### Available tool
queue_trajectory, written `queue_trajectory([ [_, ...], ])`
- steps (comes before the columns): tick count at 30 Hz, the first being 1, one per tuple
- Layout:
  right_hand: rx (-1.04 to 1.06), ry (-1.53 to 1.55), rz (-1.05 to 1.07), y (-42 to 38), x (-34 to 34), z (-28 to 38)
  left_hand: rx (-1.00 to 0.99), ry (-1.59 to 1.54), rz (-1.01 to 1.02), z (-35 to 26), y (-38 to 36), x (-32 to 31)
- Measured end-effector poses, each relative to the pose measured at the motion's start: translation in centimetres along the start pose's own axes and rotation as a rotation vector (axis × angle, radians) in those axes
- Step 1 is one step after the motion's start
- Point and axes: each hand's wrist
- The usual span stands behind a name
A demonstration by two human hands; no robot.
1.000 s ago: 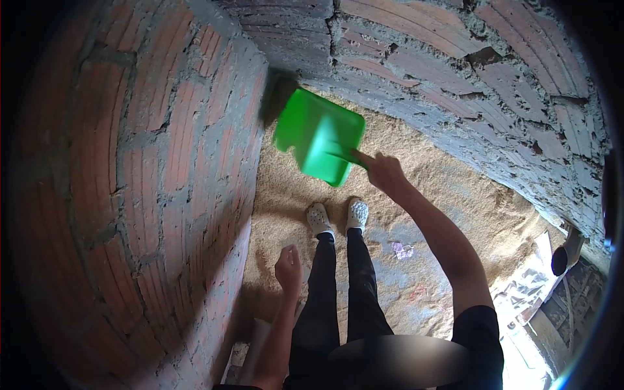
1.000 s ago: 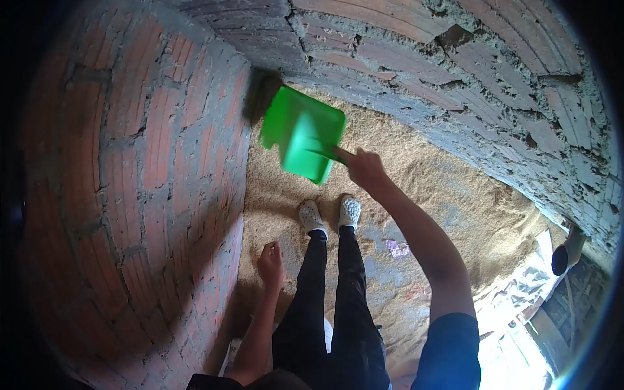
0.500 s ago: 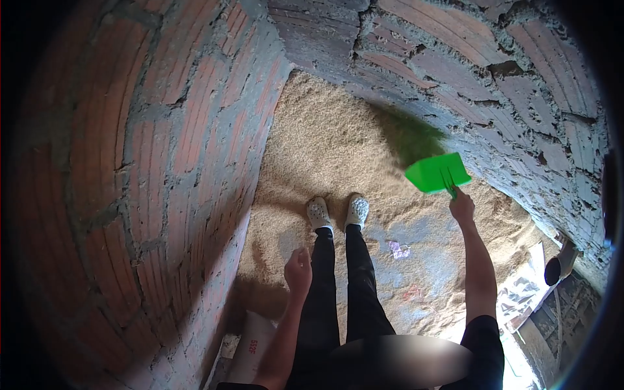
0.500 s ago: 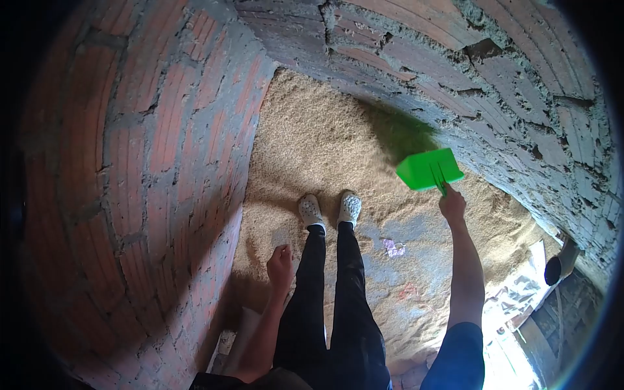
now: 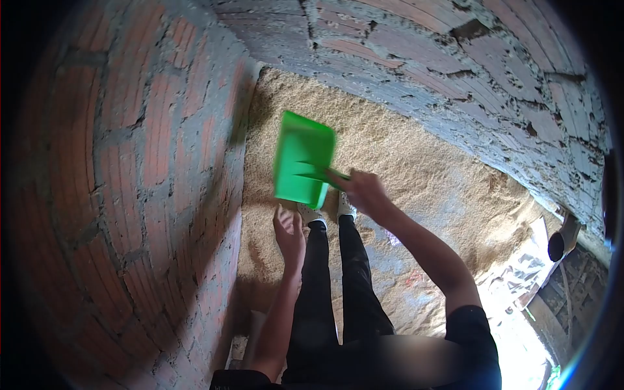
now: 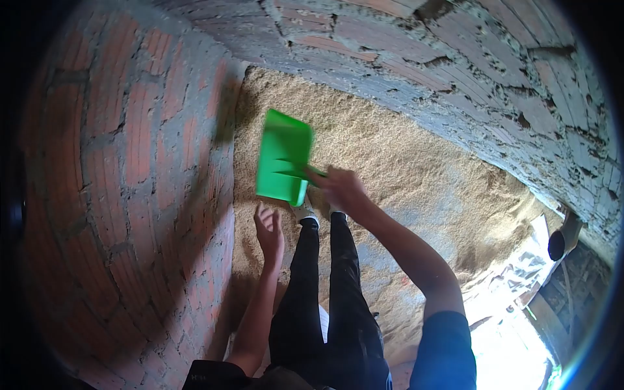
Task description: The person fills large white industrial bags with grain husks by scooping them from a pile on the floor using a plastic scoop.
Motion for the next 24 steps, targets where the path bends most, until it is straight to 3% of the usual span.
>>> queue_trajectory([
  [5,0.087,-0.006,0.0,5.2,-3.8,0.2,-0.058,0.017,-0.097,-1.4,1.6,-0.9],
  [6,0.027,0.013,0.056,4.7,-4.2,-0.6,-0.056,0.005,-0.083,-1.2,1.4,-0.9],
  [10,-0.099,0.022,0.133,-1.1,-5.2,-5.8,-0.077,0.061,-0.022,1.2,0.0,-0.9],
  [13,-0.317,0.054,0.218,-5.7,-6.1,-10.5,-0.034,0.082,0.002,1.8,-1.4,-0.7],
  [15,-0.422,0.073,0.147,-8.5,-6.7,-13.4,-0.012,0.11,0.004,2.4,-2.1,-0.4],
  [21,-0.474,-0.097,0.159,-12.8,-7.4,-18.3,-0.183,0.416,-0.081,4.7,-3.2,0.6],
  [24,-0.515,-0.129,0.167,-13.3,-5.8,-16.4,-0.054,0.439,-0.079,5.5,-3.1,1.3],
])
Point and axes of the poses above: each hand's wrist, its own y-axis towards the middle knuckle, its own x-axis out of the back of the hand, z = x × y, and after that the axes turned 4 degrees about -x, right-handed
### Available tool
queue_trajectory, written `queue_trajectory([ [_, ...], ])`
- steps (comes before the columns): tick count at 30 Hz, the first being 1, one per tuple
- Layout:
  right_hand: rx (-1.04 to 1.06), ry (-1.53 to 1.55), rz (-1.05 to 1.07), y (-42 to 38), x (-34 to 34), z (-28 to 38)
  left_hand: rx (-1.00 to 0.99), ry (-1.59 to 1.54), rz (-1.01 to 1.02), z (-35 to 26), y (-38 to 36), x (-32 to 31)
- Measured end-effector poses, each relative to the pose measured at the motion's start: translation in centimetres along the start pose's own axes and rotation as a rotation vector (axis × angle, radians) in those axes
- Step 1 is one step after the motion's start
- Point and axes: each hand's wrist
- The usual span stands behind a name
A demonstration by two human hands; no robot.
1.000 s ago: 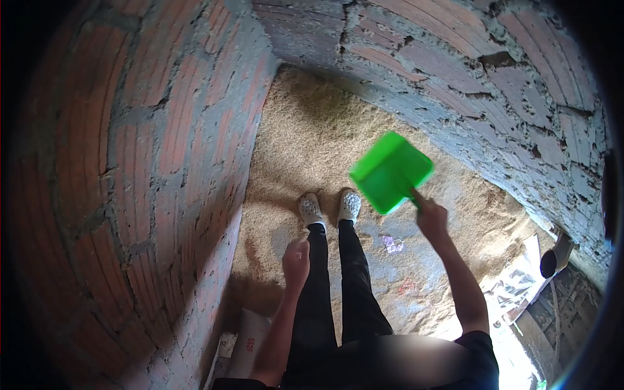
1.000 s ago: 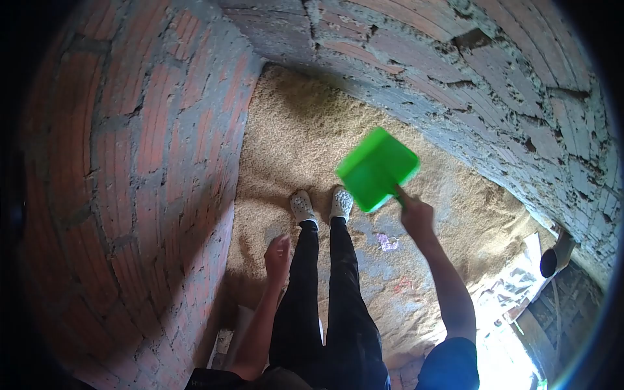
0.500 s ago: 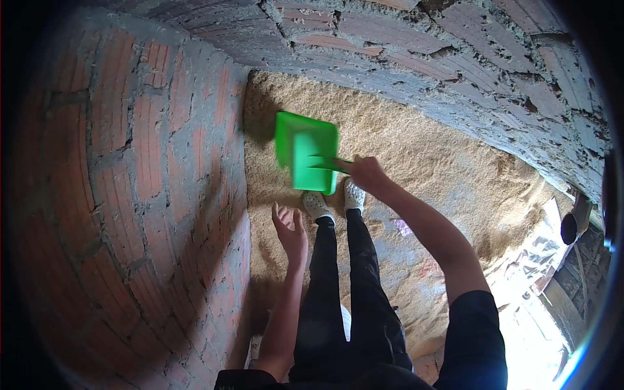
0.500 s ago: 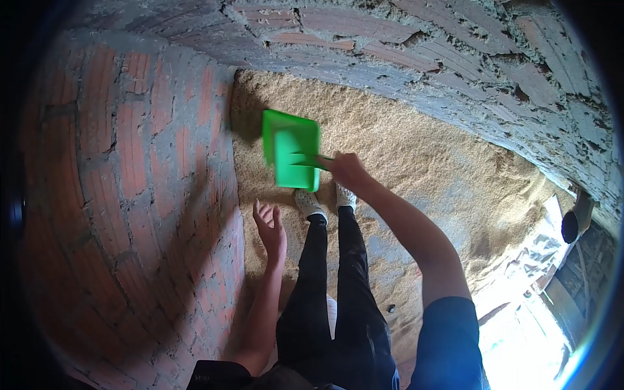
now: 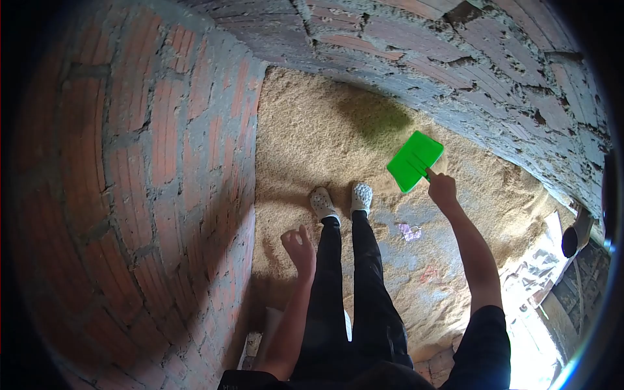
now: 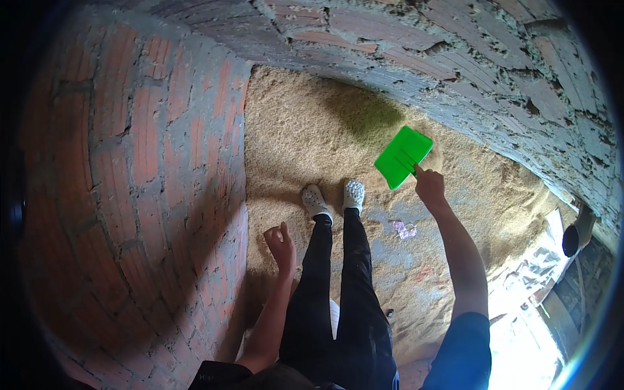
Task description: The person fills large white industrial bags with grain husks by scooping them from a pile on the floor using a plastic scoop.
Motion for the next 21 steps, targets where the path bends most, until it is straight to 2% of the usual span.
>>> queue_trajectory([
  [1,0.019,-0.033,-0.002,-0.7,1.6,0.9,0.011,-0.003,-0.006,0.2,0.0,0.2],
  [2,0.081,0.005,0.007,-1.1,2.8,2.1,0.11,-0.085,0.084,0.5,0.0,0.4],
  [3,0.104,0.089,0.108,-1.5,4.3,4.0,0.208,-0.172,0.173,0.5,-0.2,0.4],
  [4,0.209,0.02,0.101,-1.9,4.5,5.6,0.217,-0.18,0.169,0.7,-0.6,0.1],
  [6,0.412,0.081,0.104,-2.4,5.4,10.3,-0.027,-0.223,-0.036,1.4,-1.4,-0.4],
  [8,0.653,0.125,0.077,-2.7,3.2,15.1,0.022,-0.141,-0.031,0.6,-2.2,0.5],
  [9,0.696,0.206,0.143,-3.0,4.1,18.2,0.065,-0.059,-0.018,0.4,-2.6,0.9],
  [10,0.828,0.154,0.05,-3.1,3.0,20.8,0.072,-0.053,-0.027,0.7,-3.0,0.8],
  [12,0.95,0.099,0.132,-3.0,1.2,26.3,0.069,-0.1,-0.198,1.2,-3.9,0.6],
  [14,1.074,0.111,0.125,-2.5,-1.9,31.0,0.08,-0.115,-0.24,1.7,-4.7,0.8],
  [15,1.083,0.116,0.126,-2.2,-2.5,33.1,0.083,-0.137,-0.273,2.0,-5.1,0.9],
  [19,0.973,-0.074,-0.133,1.8,-6.6,38.8,0.228,-0.138,-0.284,3.0,-7.3,1.5],
  [21,0.971,-0.201,0.136,4.1,1.1,37.4,0.207,-0.123,-0.309,3.6,-8.3,1.5],
])
Point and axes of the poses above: each hand's wrist, its own y-axis towards the middle knuckle, its own x-axis out of the back of the hand, z = x × y, and after that the axes turned 4 degrees about -x, right-handed
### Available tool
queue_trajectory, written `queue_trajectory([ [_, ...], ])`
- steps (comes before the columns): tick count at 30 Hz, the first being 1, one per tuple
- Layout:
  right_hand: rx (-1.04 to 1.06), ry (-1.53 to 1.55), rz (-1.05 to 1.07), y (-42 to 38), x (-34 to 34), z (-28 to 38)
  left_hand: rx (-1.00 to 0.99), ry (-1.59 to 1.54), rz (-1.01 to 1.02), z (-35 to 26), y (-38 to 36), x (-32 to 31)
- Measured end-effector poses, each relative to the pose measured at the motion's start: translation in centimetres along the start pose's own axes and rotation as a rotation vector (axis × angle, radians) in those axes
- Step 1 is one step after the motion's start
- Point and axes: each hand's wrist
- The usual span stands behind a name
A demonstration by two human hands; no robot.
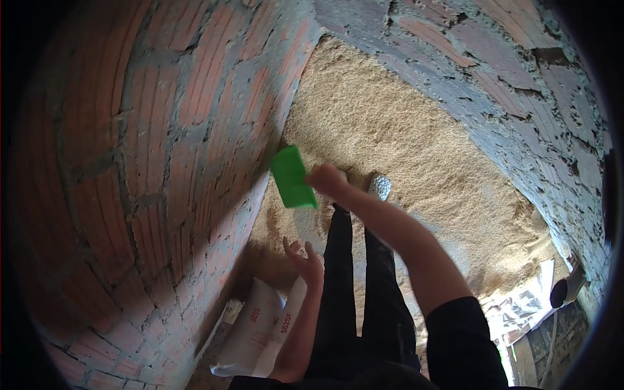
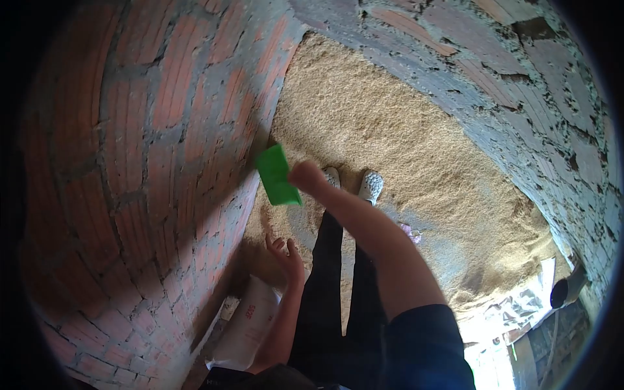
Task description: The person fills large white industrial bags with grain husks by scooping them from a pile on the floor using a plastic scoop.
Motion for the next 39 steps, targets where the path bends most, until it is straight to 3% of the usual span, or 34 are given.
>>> queue_trajectory([
  [4,-0.068,-0.055,-0.206,-1.6,2.7,-6.8,0.176,-0.055,0.005,-1.0,-1.1,0.2],
  [12,-0.246,-0.113,-0.132,-13.4,0.9,-17.5,0.211,-0.171,-0.011,-4.1,-0.8,-0.2],
  [14,-0.327,-0.134,-0.065,-17.0,-0.3,-18.7,0.227,-0.189,0.007,-4.7,-0.5,0.1],
  [18,-0.555,0.057,-0.255,-22.5,-2.6,-20.9,0.238,-0.222,0.004,-4.3,-0.5,0.3],
  [22,-0.705,0.098,-0.126,-28.2,-5.3,-22.1,0.237,-0.226,0.002,-3.7,-0.6,0.6],
  [27,-0.738,0.003,-0.091,-32.7,-7.7,-21.4,0.215,-0.166,0.016,-2.7,-1.1,0.0],
  [30,-0.722,-0.026,-0.045,-30.8,-3.7,-18.5,0.199,-0.154,0.045,-2.8,-0.9,-0.3],
  [34,-0.509,-0.006,-0.262,-24.6,3.8,-15.3,0.177,-0.189,0.086,-3.6,-0.7,-0.7],
  [39,-0.328,0.154,-0.574,-14.8,9.1,-16.1,0.127,-0.186,0.104,-5.1,0.3,-0.8],
])
Point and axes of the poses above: each hand's wrist, its own y-axis towards the middle knuckle, its own x-axis out of the back of the hand, z = x × y, and after that the axes turned 4 degrees about -x, right-handed
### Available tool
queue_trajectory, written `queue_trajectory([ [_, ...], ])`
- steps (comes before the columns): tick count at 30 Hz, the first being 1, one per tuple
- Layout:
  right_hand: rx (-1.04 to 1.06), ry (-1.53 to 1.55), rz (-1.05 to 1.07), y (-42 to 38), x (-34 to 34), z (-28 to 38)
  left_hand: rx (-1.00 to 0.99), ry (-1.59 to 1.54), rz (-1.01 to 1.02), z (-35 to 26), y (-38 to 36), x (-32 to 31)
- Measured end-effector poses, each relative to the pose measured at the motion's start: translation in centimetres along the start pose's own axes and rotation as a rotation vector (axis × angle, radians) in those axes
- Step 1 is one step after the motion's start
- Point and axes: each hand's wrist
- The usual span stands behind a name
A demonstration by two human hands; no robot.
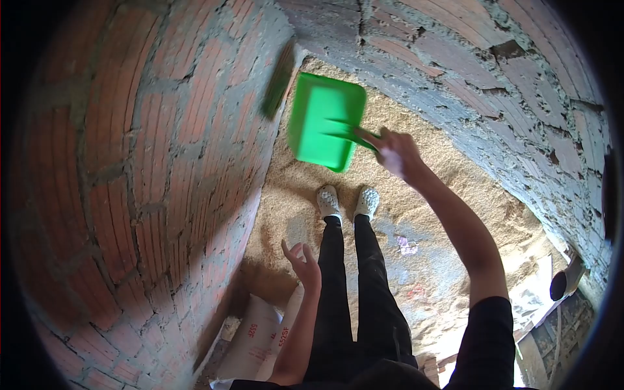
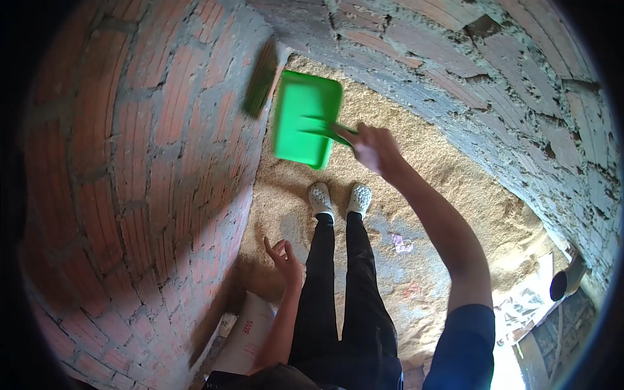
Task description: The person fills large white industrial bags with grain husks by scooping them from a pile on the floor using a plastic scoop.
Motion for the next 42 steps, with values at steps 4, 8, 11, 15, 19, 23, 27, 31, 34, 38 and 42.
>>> queue_trajectory([
  [4,-0.234,0.083,0.064,5.4,-2.5,-1.2,-0.034,-0.016,0.019,-0.9,0.8,-0.5],
  [8,-0.352,0.169,0.167,2.2,-5.6,-2.4,-0.063,-0.038,0.055,-1.6,1.1,-0.3],
  [11,-0.397,0.154,0.087,-2.3,-6.5,-1.0,-0.07,-0.023,0.134,-2.6,1.9,0.1],
  [15,-0.868,0.357,0.104,-7.1,-6.7,-1.3,-0.061,-0.043,0.298,-0.3,2.0,1.9],
  [19,-1.248,0.269,0.208,-17.5,-10.2,-7.3,-0.058,0.009,0.347,2.1,1.1,3.9],
  [23,-1.345,0.144,0.21,-24.0,-7.8,-6.8,0.023,0.052,0.415,3.4,0.6,5.0],
  [27,-1.171,0.319,-0.124,-23.4,-8.0,-3.2,0.059,0.286,0.627,4.0,-1.8,8.4],
  [31,-1.103,0.455,0.301,-12.8,-4.0,2.5,-0.009,0.956,0.822,-1.4,-5.4,12.9],
  [34,-0.734,0.549,0.119,-6.2,-4.6,4.8,-0.157,0.965,0.928,-0.6,-4.4,16.6],
  [38,-0.748,0.347,-0.268,-2.6,-12.6,3.2,-0.148,0.992,0.975,-1.4,-3.0,17.3],
  [42,-0.831,0.369,-0.185,-8.6,-15.2,0.7,-0.152,0.938,0.971,-0.3,-0.8,18.0],
])
Point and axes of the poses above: each hand's wrist, its own y-axis towards the middle knuckle, its own x-axis out of the back of the hand, z = x × y, and after that the axes turned 4 degrees about -x, right-handed
